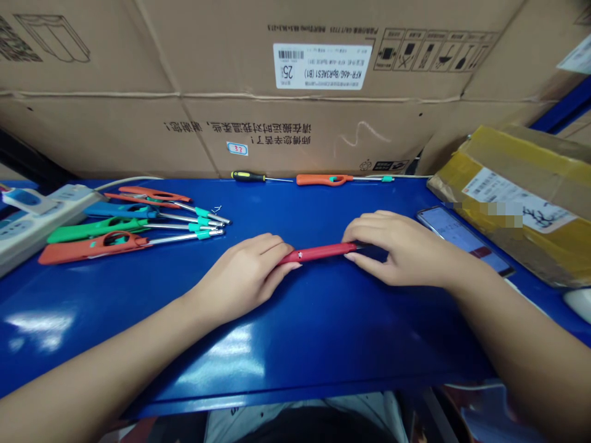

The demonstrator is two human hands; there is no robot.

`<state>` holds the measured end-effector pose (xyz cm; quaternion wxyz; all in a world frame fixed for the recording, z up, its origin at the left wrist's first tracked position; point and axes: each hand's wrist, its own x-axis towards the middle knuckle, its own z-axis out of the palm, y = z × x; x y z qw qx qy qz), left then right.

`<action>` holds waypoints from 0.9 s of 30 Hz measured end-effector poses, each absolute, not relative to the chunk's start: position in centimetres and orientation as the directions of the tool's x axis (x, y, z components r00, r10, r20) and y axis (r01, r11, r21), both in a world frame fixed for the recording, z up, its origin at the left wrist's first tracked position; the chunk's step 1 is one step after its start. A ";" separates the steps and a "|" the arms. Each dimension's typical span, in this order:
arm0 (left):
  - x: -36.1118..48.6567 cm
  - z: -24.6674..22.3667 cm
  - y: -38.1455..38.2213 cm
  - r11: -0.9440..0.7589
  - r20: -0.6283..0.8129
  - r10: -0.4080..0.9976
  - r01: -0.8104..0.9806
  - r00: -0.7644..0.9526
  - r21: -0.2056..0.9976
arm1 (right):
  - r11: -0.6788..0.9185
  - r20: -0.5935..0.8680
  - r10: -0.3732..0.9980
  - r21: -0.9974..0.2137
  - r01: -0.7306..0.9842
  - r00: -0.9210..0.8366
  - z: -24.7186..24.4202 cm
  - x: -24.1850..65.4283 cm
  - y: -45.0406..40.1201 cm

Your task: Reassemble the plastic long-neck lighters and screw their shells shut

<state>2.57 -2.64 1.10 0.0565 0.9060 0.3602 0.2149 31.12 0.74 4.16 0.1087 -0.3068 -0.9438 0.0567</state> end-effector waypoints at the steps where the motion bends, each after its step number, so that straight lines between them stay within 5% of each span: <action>1: 2.7 1.1 -2.8 -0.733 0.358 0.678 0.630 0.642 0.258 | 0.812 0.197 0.583 -0.188 0.553 -0.788 4.1 31.0 0.6; 6: 3.1 1.3 -3.5 -0.756 0.416 0.648 0.609 0.639 0.241 | 0.844 0.261 0.537 -0.189 0.503 -0.803 3.6 29.3 -0.3; 19: 2.4 1.5 -2.8 -0.768 0.570 0.623 0.558 0.536 0.315 | 0.745 0.258 0.666 -0.263 0.613 -0.700 3.2 30.1 0.3; 27: 2.9 1.6 -3.4 -0.793 0.586 0.593 0.529 0.553 0.303 | 0.827 0.331 0.558 -0.150 0.542 -0.761 3.2 29.2 -0.2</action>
